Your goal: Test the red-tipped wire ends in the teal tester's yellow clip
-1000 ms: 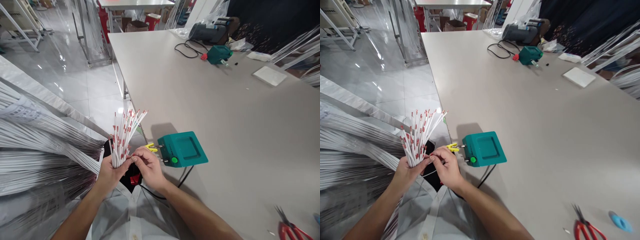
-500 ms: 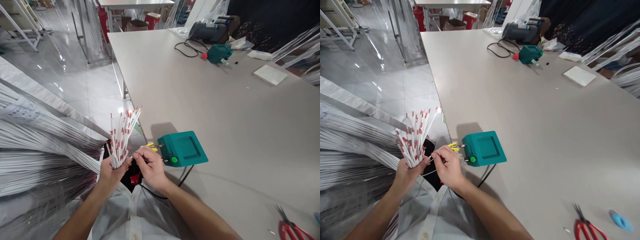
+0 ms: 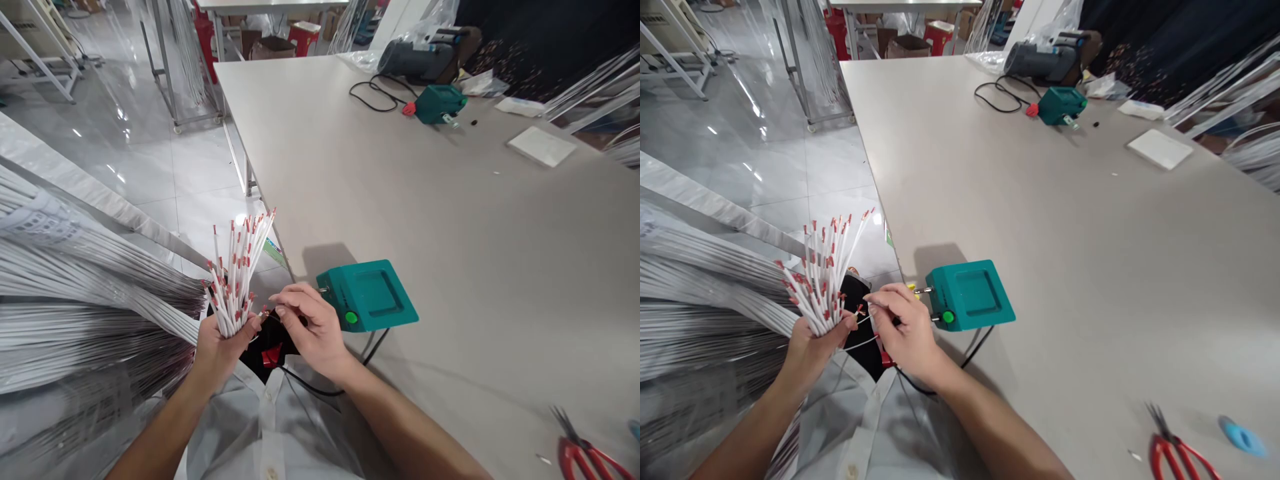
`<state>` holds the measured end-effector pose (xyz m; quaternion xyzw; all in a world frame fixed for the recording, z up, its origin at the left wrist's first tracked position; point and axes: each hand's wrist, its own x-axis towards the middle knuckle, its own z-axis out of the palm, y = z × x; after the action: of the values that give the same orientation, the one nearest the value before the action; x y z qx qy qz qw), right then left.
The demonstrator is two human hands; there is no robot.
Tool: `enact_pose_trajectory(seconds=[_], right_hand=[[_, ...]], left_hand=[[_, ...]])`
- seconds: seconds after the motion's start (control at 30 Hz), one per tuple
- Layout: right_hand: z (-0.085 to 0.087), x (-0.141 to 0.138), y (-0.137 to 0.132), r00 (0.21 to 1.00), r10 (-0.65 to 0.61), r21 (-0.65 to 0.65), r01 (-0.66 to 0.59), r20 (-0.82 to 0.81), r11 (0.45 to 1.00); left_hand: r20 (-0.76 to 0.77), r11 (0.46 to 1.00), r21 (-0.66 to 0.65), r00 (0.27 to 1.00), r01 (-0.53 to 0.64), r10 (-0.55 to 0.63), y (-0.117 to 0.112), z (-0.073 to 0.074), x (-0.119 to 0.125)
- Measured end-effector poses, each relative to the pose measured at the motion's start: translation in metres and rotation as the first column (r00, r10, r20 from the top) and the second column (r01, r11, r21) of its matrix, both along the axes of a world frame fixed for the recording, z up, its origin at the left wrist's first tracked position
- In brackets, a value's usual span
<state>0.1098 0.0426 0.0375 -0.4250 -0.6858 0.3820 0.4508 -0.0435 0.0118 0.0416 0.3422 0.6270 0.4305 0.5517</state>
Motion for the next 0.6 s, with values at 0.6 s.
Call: enact_pose_trajectory(seconds=[0.6], right_hand=[[0.015, -0.008, 0.014, 0.823, 0.348, -0.364, -0.524, -0.449, 0.770]], left_hand=[[0.183, 0.971, 0.119, 0.956, 0.209, -0.228, -0.008, -0.003, -0.023]])
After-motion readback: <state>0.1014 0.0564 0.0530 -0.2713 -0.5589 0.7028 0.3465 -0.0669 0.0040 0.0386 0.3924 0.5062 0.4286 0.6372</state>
